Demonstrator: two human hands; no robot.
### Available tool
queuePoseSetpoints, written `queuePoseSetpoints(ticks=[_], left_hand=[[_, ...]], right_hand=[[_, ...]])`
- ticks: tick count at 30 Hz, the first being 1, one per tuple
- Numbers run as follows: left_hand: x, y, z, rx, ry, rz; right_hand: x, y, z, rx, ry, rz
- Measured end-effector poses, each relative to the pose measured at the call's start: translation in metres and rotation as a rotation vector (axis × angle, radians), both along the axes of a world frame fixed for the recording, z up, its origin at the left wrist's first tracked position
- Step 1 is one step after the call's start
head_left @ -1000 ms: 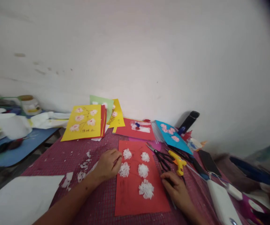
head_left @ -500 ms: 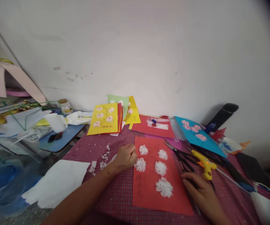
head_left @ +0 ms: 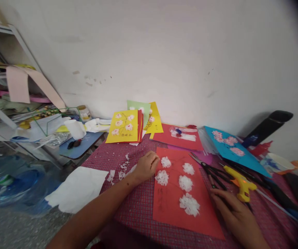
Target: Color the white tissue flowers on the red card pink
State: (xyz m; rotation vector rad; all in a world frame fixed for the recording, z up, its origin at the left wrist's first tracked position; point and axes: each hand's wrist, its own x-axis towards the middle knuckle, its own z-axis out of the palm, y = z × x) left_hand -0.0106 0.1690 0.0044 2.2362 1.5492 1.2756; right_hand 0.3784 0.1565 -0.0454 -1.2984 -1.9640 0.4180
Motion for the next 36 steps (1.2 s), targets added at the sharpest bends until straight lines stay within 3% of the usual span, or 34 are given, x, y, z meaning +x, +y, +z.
queuePoseSetpoints(ticks=[3, 6, 13, 19, 29, 36], left_hand=[[-0.004, 0.000, 0.000, 0.007, -0.016, 0.015], [-0.007, 0.000, -0.001, 0.018, -0.043, 0.047], [-0.008, 0.006, -0.008, 0.007, -0.045, -0.003], [-0.012, 0.006, -0.012, -0.024, -0.020, 0.012], [-0.012, 0.002, -0.009, -0.065, 0.024, 0.115], [-0.015, 0.007, -0.009, -0.152, 0.124, 0.003]], right_hand=[[-0.002, 0.001, 0.000, -0.022, 0.006, -0.018], [-0.010, 0.000, 0.011, -0.052, 0.012, -0.008], [-0.017, -0.002, 0.041, -0.194, -0.100, 0.165], [-0.018, 0.002, 0.040, -0.181, -0.166, 0.160], [-0.021, 0.002, 0.030, 0.028, -0.193, 0.154], [-0.017, 0.000, 0.025, 0.057, -0.150, 0.125]])
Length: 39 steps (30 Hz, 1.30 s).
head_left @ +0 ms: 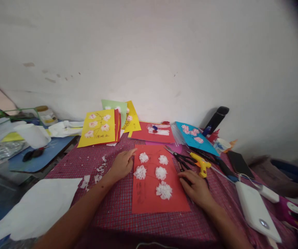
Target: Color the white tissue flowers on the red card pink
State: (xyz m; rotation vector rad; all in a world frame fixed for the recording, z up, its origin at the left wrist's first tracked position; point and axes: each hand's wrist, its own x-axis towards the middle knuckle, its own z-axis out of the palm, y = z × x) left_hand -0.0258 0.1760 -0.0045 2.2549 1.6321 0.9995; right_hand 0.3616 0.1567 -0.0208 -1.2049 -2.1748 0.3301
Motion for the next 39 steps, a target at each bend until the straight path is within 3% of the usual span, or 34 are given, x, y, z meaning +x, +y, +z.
queuePoseSetpoints(ticks=[7, 11, 20, 26, 30, 35, 39], left_hand=[[0.004, -0.002, 0.003, -0.061, 0.118, 0.068], [0.011, -0.003, 0.003, -0.070, 0.116, 0.077], [0.028, 0.003, -0.001, -0.088, -0.117, 0.076], [0.030, 0.012, -0.011, -0.128, -0.283, 0.098], [0.028, 0.013, -0.008, -0.186, -0.377, 0.057], [0.019, 0.009, 0.000, -0.233, -0.416, 0.026], [0.011, 0.007, -0.003, -0.234, -0.376, 0.063]], right_hand=[[0.002, 0.003, -0.005, 0.042, -0.016, -0.088], [0.000, 0.004, -0.004, 0.041, -0.024, -0.017], [0.005, 0.006, -0.009, 0.040, -0.041, 0.027], [0.000, 0.003, -0.001, 0.015, -0.030, 0.037], [-0.003, 0.001, 0.004, -0.010, -0.008, 0.052], [-0.003, -0.001, 0.005, 0.001, 0.002, 0.014], [-0.002, -0.002, 0.004, 0.013, -0.003, 0.010]])
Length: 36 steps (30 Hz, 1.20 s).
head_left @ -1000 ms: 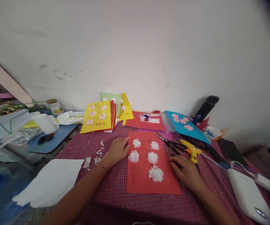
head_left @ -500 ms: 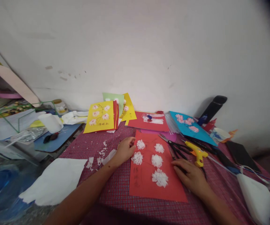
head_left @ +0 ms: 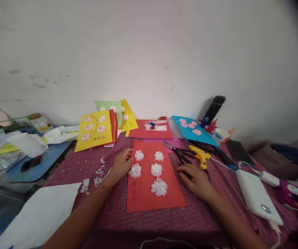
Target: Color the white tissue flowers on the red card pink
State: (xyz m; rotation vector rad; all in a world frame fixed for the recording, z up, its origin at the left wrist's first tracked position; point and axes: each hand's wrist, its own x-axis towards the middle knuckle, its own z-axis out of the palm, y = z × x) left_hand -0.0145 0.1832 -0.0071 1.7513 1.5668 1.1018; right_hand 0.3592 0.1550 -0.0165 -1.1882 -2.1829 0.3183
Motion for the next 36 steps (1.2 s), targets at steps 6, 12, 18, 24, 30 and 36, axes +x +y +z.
queuePoseSetpoints(ticks=[6, 12, 18, 24, 30, 36], left_hand=[[-0.0036, -0.0026, -0.0021, -0.010, 0.089, 0.016], [-0.0041, -0.0045, -0.0009, 0.012, 0.090, 0.067], [-0.0036, -0.0025, -0.0021, 0.010, 0.031, 0.113], [-0.0047, -0.0018, -0.0007, -0.027, -0.031, 0.127], [-0.0049, 0.0000, -0.0031, -0.042, -0.111, 0.139], [-0.0033, -0.0003, -0.0015, -0.044, -0.193, 0.144]], right_hand=[[-0.0011, 0.0004, 0.0001, -0.003, 0.003, -0.012], [-0.0014, 0.0008, 0.0010, -0.011, -0.001, -0.011], [0.0005, 0.0018, -0.0009, -0.010, 0.000, -0.005], [0.0006, 0.0027, -0.0042, 0.018, -0.005, 0.006], [0.0005, 0.0026, -0.0045, 0.015, -0.007, 0.011], [0.0014, 0.0025, -0.0047, 0.003, -0.012, 0.009]])
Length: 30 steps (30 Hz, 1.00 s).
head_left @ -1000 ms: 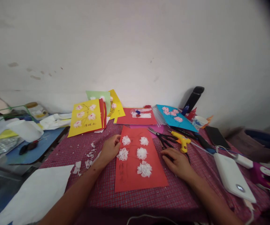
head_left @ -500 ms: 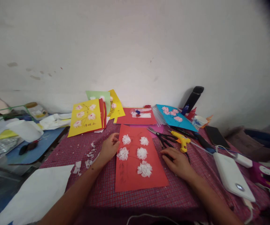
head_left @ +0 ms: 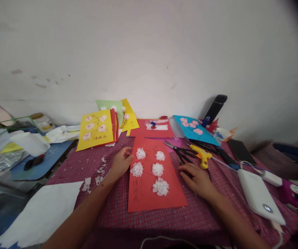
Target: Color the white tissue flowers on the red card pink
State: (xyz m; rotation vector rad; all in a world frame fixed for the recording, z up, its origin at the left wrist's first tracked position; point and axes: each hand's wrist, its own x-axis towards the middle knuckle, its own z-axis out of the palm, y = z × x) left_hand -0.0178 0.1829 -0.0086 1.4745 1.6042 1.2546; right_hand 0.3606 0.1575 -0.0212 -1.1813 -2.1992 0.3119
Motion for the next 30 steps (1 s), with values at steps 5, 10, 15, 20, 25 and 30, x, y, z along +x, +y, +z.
queuePoseSetpoints(ticks=[5, 10, 15, 20, 25, 30], left_hand=[[0.004, -0.002, 0.006, 0.006, -0.061, 0.002], [0.005, -0.002, 0.006, 0.003, -0.097, 0.001], [0.003, -0.001, 0.002, -0.014, -0.133, -0.028], [0.003, 0.000, -0.002, -0.031, -0.178, -0.036], [0.004, 0.001, -0.005, -0.034, -0.167, -0.072], [0.002, 0.000, -0.001, 0.073, -0.049, -0.044]], right_hand=[[0.000, 0.001, 0.000, 0.001, 0.013, 0.001], [0.002, 0.001, -0.002, 0.004, 0.011, 0.017], [0.003, 0.001, -0.005, 0.007, 0.005, 0.009], [0.003, 0.002, -0.005, 0.010, -0.003, 0.004], [0.004, 0.002, -0.005, 0.008, -0.008, 0.005], [0.003, 0.001, -0.003, 0.006, 0.005, 0.006]])
